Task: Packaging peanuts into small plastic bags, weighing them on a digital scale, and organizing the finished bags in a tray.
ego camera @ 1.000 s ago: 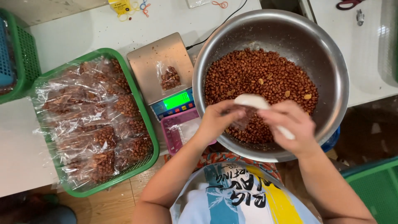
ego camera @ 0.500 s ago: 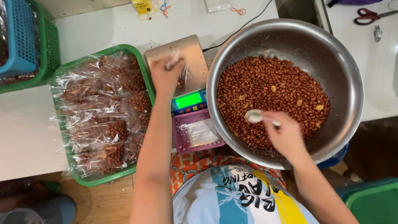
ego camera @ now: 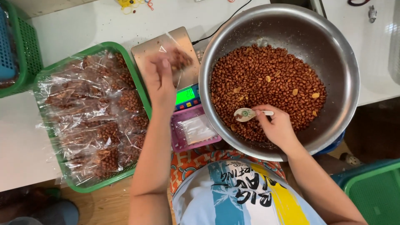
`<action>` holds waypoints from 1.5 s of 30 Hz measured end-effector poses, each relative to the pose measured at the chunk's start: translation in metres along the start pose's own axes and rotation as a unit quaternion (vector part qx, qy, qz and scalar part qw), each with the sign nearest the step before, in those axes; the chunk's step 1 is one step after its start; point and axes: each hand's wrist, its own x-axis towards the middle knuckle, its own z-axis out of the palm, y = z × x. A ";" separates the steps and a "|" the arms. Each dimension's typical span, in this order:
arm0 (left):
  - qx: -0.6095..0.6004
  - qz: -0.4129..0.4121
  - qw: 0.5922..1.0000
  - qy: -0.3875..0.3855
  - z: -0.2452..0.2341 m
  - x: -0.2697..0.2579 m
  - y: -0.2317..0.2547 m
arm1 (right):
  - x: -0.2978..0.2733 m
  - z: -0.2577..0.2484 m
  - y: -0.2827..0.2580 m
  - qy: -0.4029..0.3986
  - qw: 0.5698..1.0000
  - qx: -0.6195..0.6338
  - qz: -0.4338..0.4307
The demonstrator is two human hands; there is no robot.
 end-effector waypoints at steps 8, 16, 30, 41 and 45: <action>-0.347 -0.275 0.892 -0.087 0.024 -0.059 0.008 | -0.001 0.000 0.006 -0.009 0.999 0.022 0.040; -0.145 -0.288 0.917 -0.233 0.028 -0.089 0.018 | 0.001 -0.047 -0.001 0.099 0.978 0.168 0.067; -0.105 -0.317 0.893 -0.301 0.051 -0.093 0.051 | -0.012 -0.075 -0.049 0.128 0.927 -0.035 -0.352; 0.389 -0.226 0.868 -0.212 -0.055 0.033 -0.122 | -0.003 -0.012 -0.007 0.081 0.981 -0.062 -0.163; 0.277 -0.150 0.948 -0.037 -0.060 0.040 -0.116 | -0.009 0.002 -0.004 0.020 0.997 -0.056 -0.052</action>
